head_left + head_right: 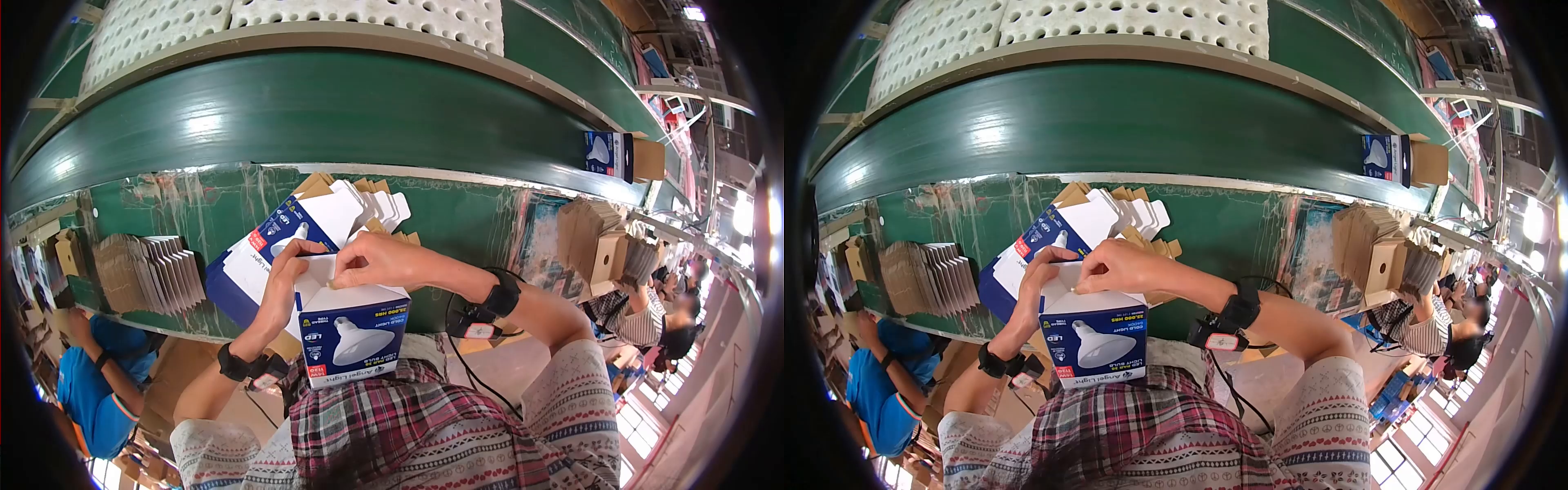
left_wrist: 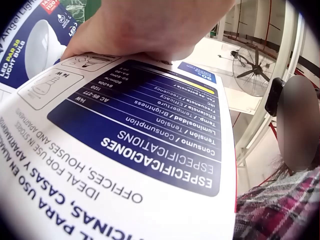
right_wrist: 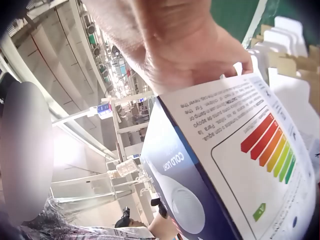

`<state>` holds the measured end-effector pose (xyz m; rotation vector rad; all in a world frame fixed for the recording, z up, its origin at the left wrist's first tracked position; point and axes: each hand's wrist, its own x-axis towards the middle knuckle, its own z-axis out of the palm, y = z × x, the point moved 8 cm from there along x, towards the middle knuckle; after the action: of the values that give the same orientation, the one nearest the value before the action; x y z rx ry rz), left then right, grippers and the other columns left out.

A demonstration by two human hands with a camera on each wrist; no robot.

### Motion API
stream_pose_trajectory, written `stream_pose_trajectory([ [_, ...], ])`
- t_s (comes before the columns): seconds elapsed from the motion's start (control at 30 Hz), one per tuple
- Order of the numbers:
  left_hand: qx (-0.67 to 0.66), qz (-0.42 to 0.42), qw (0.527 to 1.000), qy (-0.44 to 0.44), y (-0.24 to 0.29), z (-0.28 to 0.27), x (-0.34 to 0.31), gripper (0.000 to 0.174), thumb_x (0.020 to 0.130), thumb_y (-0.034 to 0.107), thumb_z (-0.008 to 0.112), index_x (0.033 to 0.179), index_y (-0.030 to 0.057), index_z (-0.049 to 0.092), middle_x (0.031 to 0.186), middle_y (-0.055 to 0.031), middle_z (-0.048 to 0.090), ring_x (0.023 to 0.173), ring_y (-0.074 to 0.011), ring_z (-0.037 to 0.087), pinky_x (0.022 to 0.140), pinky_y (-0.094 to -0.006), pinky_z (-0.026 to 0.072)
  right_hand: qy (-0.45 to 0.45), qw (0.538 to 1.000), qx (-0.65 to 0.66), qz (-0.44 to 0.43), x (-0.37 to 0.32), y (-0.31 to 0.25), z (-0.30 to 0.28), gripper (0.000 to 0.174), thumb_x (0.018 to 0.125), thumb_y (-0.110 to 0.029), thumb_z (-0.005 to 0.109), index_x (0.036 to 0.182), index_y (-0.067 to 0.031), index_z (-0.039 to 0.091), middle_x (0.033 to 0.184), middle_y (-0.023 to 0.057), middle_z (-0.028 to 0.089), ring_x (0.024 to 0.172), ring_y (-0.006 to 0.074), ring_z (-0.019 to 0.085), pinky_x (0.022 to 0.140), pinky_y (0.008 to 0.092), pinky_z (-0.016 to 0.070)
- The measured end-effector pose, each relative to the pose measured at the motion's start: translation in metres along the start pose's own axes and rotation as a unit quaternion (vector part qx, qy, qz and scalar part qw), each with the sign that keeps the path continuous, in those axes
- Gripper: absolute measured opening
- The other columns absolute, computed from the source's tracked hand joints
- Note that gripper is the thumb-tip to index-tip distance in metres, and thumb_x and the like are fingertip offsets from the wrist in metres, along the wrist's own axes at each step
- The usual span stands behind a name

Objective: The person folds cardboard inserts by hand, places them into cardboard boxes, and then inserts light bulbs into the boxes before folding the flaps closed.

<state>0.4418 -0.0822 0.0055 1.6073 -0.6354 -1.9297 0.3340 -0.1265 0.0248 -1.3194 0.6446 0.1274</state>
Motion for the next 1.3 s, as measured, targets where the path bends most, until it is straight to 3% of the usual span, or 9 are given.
stream_pose_trajectory([
  [0.13, -0.019, -0.008, 1.000, 0.001, -0.010, 0.000, 0.001, 0.033, 0.073, 0.018, 0.039, 0.099, 0.0021, 0.052, 0.093, -0.0077, 0.050, 0.083, -0.0152, 0.051, 0.074, -0.0251, 0.0420, -0.010, 0.999, -0.032, 0.027, 0.002, 0.009, 0.000, 0.023, 0.079, -0.024, 0.063, 0.081, -0.0016, 0.064, 0.066, 0.0042, 0.058, 0.063, 0.0134, 0.053, 0.060, 0.0269, 0.0412],
  [0.23, -0.015, 0.016, 1.000, 0.010, 0.003, 0.007, -0.004, 0.033, 0.075, 0.016, 0.034, 0.098, -0.0003, 0.052, 0.090, -0.0084, 0.050, 0.081, -0.0148, 0.047, 0.075, -0.0246, 0.0356, 0.131, 0.978, -0.126, -0.101, -0.013, -0.019, -0.010, 0.025, 0.073, -0.028, 0.066, 0.074, -0.0034, 0.066, 0.066, 0.0074, 0.062, 0.064, 0.0186, 0.058, 0.061, 0.0316, 0.0431],
  [0.33, -0.002, 0.028, 1.000, 0.000, 0.012, 0.012, -0.015, 0.033, 0.075, 0.015, 0.034, 0.098, 0.0000, 0.052, 0.090, -0.0077, 0.050, 0.080, -0.0137, 0.046, 0.075, -0.0238, 0.0349, 0.082, 0.993, -0.077, 0.039, -0.027, -0.023, -0.004, 0.022, 0.073, -0.028, 0.066, 0.075, -0.0058, 0.067, 0.067, 0.0083, 0.062, 0.066, 0.0216, 0.058, 0.064, 0.0333, 0.0431],
  [0.43, 0.017, 0.039, 0.999, 0.002, 0.016, 0.016, -0.020, 0.033, 0.075, 0.014, 0.034, 0.099, 0.0003, 0.052, 0.090, -0.0077, 0.050, 0.081, -0.0134, 0.046, 0.074, -0.0239, 0.0357, 0.086, 0.994, -0.068, 0.019, -0.031, -0.024, -0.002, 0.020, 0.074, -0.026, 0.065, 0.074, -0.0059, 0.067, 0.063, 0.0094, 0.061, 0.063, 0.0225, 0.058, 0.063, 0.0339, 0.0430],
  [0.53, 0.037, 0.050, 0.998, -0.004, 0.022, 0.022, -0.031, 0.034, 0.075, 0.014, 0.034, 0.100, 0.0000, 0.051, 0.091, -0.0080, 0.050, 0.082, -0.0137, 0.047, 0.074, -0.0250, 0.0370, 0.000, 0.993, -0.069, 0.093, -0.038, -0.021, 0.008, 0.017, 0.078, -0.022, 0.063, 0.081, -0.0060, 0.066, 0.086, 0.0056, 0.060, 0.082, 0.0166, 0.054, 0.069, 0.0310, 0.0421],
  [0.73, 0.038, 0.049, 0.998, 0.005, 0.032, 0.024, -0.041, 0.034, 0.076, 0.012, 0.033, 0.103, 0.0004, 0.049, 0.094, -0.0099, 0.052, 0.085, -0.0160, 0.048, 0.077, -0.0273, 0.0380, 0.205, 0.953, -0.223, -0.007, -0.050, -0.021, -0.006, 0.061, 0.071, -0.036, 0.069, 0.116, -0.0009, 0.048, 0.117, 0.0161, 0.043, 0.106, 0.0280, 0.044, 0.091, 0.0341, 0.0353],
  [0.83, 0.123, 0.067, 0.990, -0.010, 0.037, 0.030, -0.045, 0.036, 0.076, 0.016, 0.034, 0.107, 0.0034, 0.048, 0.099, -0.0074, 0.048, 0.089, -0.0136, 0.047, 0.080, -0.0254, 0.0372, 0.055, 0.997, -0.010, 0.054, -0.045, 0.005, 0.006, 0.080, 0.067, -0.044, 0.069, 0.121, 0.0063, 0.037, 0.112, 0.0206, 0.043, 0.104, 0.0315, 0.044, 0.093, 0.0345, 0.0347],
  [1.03, 0.039, 0.054, 0.998, 0.010, 0.038, 0.034, -0.048, 0.032, 0.074, 0.008, 0.035, 0.102, 0.0005, 0.048, 0.096, -0.0111, 0.051, 0.088, -0.0170, 0.048, 0.080, -0.0278, 0.0383, -0.081, 0.973, -0.128, 0.175, -0.042, -0.008, 0.009, 0.081, 0.068, -0.046, 0.068, 0.117, 0.0118, 0.037, 0.110, 0.0214, 0.044, 0.106, 0.0310, 0.044, 0.090, 0.0345, 0.0375],
  [1.3, 0.074, 0.074, 0.995, -0.003, 0.044, 0.037, -0.051, 0.034, 0.074, 0.005, 0.032, 0.104, 0.0002, 0.047, 0.099, -0.0120, 0.050, 0.090, -0.0178, 0.048, 0.081, -0.0292, 0.0390, -0.069, 0.989, -0.105, 0.083, -0.041, 0.000, 0.004, 0.076, 0.064, -0.044, 0.070, 0.113, 0.0059, 0.040, 0.102, 0.0169, 0.045, 0.103, 0.0290, 0.046, 0.084, 0.0379, 0.0397],
])
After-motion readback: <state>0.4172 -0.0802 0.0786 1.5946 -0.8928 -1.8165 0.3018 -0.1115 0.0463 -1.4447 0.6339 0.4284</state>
